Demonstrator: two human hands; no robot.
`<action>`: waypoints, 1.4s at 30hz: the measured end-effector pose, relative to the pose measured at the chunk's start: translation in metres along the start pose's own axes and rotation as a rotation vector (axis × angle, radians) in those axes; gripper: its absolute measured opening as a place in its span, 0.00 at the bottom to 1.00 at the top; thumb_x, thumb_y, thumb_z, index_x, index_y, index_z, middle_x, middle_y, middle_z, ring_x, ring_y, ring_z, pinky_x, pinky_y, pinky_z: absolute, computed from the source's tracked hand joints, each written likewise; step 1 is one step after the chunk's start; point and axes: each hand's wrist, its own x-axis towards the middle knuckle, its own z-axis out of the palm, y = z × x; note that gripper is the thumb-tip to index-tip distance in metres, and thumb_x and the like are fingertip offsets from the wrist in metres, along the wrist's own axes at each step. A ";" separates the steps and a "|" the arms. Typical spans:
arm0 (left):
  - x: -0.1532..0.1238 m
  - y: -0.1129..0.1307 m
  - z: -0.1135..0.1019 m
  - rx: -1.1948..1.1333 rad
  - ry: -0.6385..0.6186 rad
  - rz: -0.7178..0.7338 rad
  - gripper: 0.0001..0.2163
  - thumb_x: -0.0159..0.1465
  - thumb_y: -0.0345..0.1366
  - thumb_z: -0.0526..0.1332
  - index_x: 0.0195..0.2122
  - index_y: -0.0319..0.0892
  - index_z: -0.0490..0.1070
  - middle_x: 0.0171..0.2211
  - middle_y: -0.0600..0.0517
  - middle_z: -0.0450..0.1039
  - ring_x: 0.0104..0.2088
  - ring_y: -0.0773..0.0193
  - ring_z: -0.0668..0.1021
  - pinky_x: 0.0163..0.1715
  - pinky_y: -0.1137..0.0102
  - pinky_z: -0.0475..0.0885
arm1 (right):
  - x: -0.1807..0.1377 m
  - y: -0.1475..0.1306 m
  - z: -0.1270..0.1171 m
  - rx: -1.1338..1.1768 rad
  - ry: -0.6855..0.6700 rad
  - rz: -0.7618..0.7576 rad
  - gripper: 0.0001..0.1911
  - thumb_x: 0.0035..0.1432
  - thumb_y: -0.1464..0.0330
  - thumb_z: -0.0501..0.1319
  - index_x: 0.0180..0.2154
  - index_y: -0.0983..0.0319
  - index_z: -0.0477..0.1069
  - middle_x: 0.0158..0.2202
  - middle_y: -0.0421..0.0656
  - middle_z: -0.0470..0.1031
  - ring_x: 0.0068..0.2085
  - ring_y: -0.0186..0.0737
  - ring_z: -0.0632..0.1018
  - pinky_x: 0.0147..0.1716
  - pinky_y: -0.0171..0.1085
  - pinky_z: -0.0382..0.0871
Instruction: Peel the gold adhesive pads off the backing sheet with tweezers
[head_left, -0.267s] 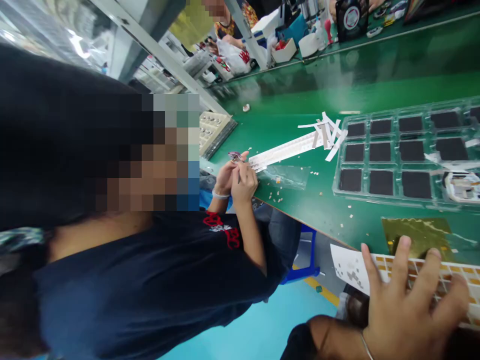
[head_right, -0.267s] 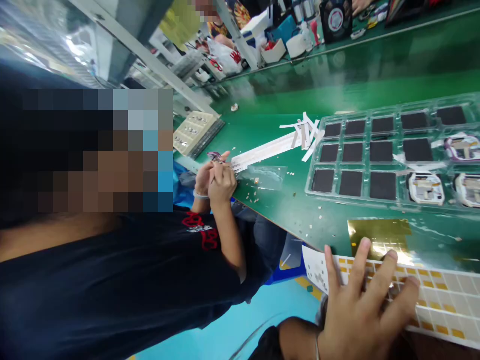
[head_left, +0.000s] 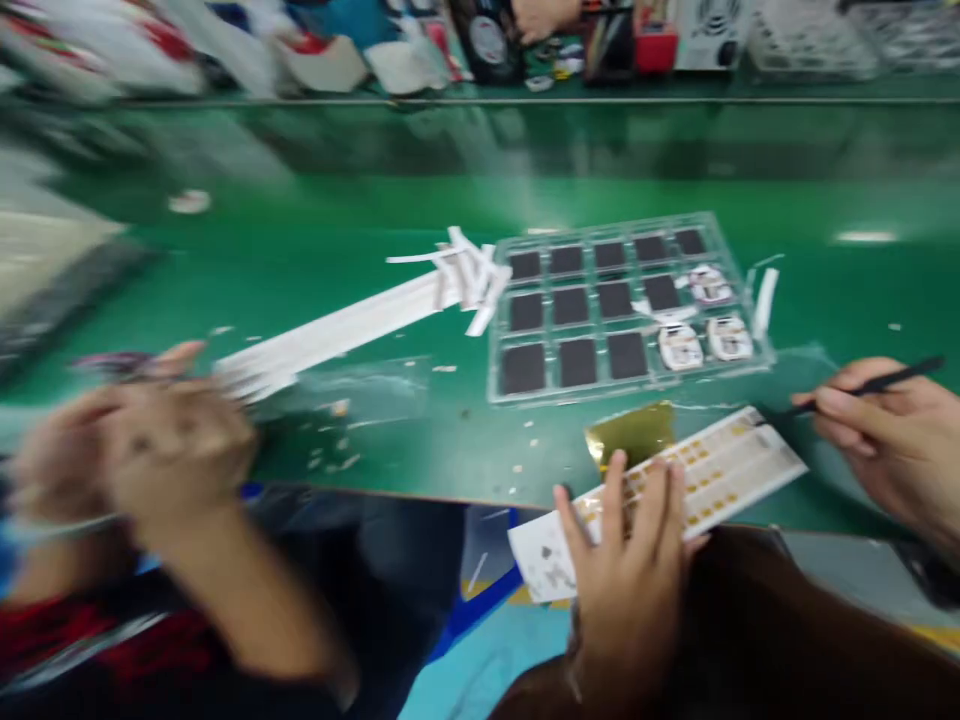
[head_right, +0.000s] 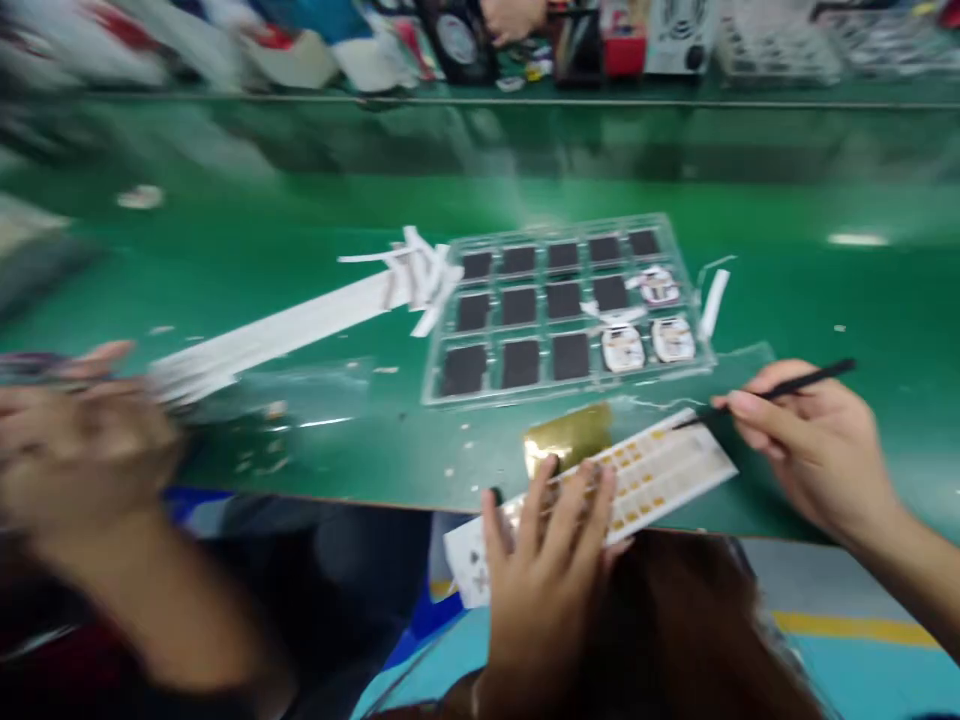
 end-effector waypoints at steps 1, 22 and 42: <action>0.002 -0.002 0.000 0.004 -0.009 0.017 0.19 0.63 0.45 0.54 0.54 0.46 0.65 0.51 0.55 0.71 0.56 0.53 0.67 0.62 0.45 0.31 | 0.000 -0.004 0.003 0.127 -0.013 0.050 0.06 0.52 0.69 0.67 0.29 0.57 0.69 0.22 0.40 0.68 0.20 0.29 0.65 0.18 0.34 0.56; 0.005 -0.015 -0.002 -0.150 -0.021 0.151 0.16 0.61 0.30 0.58 0.50 0.51 0.68 0.57 0.40 0.62 0.58 0.51 0.65 0.57 0.45 0.53 | 0.001 0.010 0.040 0.247 -0.288 0.117 0.11 0.45 0.72 0.70 0.26 0.62 0.67 0.17 0.33 0.67 0.17 0.26 0.67 0.14 0.26 0.58; 0.005 -0.012 0.004 -0.160 0.065 0.125 0.13 0.58 0.31 0.63 0.44 0.51 0.71 0.57 0.41 0.63 0.54 0.50 0.70 0.55 0.43 0.56 | 0.006 0.006 0.041 0.265 -0.298 0.176 0.10 0.49 0.72 0.69 0.27 0.63 0.67 0.17 0.33 0.66 0.17 0.24 0.65 0.14 0.25 0.55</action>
